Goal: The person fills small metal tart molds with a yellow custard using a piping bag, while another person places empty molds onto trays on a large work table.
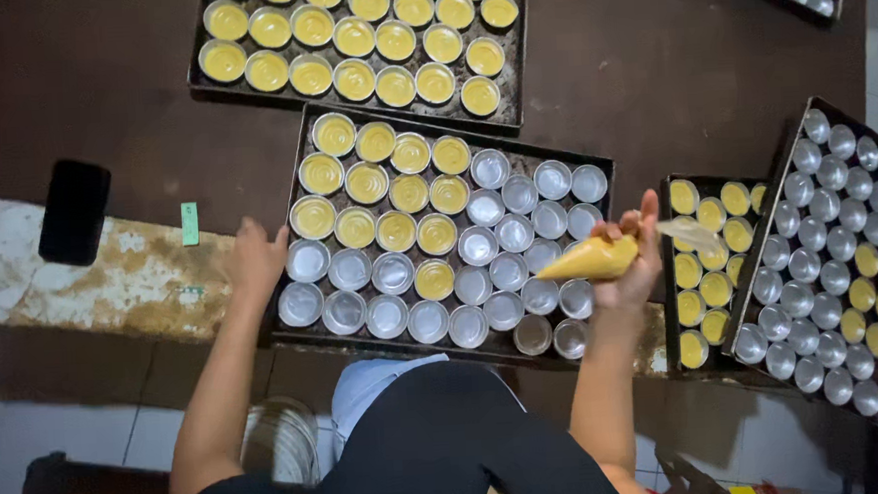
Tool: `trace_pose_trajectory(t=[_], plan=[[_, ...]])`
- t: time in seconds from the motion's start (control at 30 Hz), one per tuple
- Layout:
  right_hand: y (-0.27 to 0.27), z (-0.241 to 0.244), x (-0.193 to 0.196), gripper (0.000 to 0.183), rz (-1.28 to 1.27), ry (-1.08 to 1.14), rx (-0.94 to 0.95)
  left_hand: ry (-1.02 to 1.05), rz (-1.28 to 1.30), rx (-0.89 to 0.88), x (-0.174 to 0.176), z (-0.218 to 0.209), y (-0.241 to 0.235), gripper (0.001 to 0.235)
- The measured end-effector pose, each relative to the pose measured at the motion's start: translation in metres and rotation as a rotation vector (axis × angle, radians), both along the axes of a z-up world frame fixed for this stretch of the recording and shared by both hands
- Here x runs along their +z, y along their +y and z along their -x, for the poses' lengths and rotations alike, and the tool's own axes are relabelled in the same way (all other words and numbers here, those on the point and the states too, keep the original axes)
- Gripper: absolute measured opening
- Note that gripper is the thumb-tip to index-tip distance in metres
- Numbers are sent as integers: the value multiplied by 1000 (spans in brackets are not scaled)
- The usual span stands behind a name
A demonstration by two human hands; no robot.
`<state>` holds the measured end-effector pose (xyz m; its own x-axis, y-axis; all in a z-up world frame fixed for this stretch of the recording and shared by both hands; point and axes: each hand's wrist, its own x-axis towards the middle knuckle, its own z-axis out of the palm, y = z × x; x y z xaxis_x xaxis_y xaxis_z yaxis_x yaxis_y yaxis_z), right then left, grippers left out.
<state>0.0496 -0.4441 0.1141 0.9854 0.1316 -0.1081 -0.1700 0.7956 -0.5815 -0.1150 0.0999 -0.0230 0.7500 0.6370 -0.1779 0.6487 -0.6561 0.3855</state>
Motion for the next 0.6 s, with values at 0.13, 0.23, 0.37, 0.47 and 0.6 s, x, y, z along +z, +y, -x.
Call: trace_pose_trajectory(t=[0.13, 0.23, 0.37, 0.47, 0.6], plan=[[-36, 6, -17, 36, -40, 100, -129, 37, 44, -30, -17, 30, 7, 50], [-49, 2, -31, 36, -100, 151, -151, -4, -76, -59, 8, 32, -11, 34], [-40, -4, -51, 34, -132, 237, -157, -43, -110, -187, 47, 19, -39, 22], [-12, 13, -46, 35, -110, 240, -127, -55, -266, -293, -6, 9, -30, 25], [-3, 21, -60, 35, -114, 271, -114, -60, -363, -297, -12, 10, -39, 23]])
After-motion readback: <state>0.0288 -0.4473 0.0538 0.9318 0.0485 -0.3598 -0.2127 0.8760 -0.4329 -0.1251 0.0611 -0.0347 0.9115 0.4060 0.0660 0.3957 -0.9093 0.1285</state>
